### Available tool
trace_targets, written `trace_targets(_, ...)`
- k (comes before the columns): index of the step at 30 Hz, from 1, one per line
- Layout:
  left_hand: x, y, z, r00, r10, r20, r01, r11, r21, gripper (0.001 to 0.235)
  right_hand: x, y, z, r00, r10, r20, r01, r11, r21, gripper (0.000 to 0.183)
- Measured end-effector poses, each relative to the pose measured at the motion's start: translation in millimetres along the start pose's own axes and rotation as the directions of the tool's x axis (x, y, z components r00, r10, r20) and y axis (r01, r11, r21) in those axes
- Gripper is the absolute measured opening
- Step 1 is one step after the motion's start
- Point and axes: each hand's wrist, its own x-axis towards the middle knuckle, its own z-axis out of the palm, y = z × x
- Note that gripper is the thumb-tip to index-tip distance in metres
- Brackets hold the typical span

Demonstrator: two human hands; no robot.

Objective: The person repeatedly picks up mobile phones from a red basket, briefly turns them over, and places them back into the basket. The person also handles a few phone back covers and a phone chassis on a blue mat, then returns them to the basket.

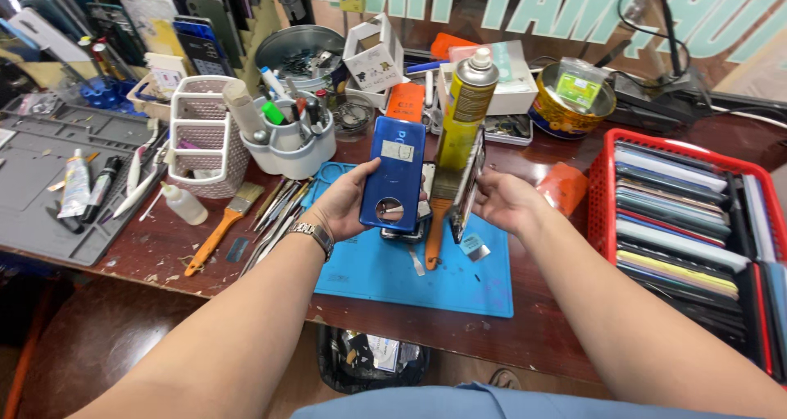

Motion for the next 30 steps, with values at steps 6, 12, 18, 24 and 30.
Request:
trace_targets(6,35,-20,16,0.996,-0.083,-0.043,0.085,0.995,0.043,0.054,-31,-10,-17,0.954,-0.146,-0.263,0.073,0.96,-0.271,0.036)
trace_targets(12,84,-65,35,0.978,0.029,-0.208,0.04,0.946,0.32,0.04,-57,-9,-10,0.952,-0.191,-0.24,0.145,0.97,-0.195,0.041)
trace_targets(18,119,-101,61,0.952,0.264,-0.156,-0.161,0.863,0.479,0.063,-81,-21,-38,0.946,-0.235,-0.222,0.193,0.962,-0.195,0.038)
trace_targets(24,155,-119,101,0.995,0.018,-0.095,0.031,0.871,0.49,0.071,-102,-34,-68,0.92,-0.32,-0.227,0.342,0.938,0.062,0.041)
trace_targets(30,196,-116,148,0.961,0.038,0.275,-0.276,0.213,0.937,0.073,-172,-72,-96,0.425,-0.869,0.252,0.04,-0.26,-0.965,0.083)
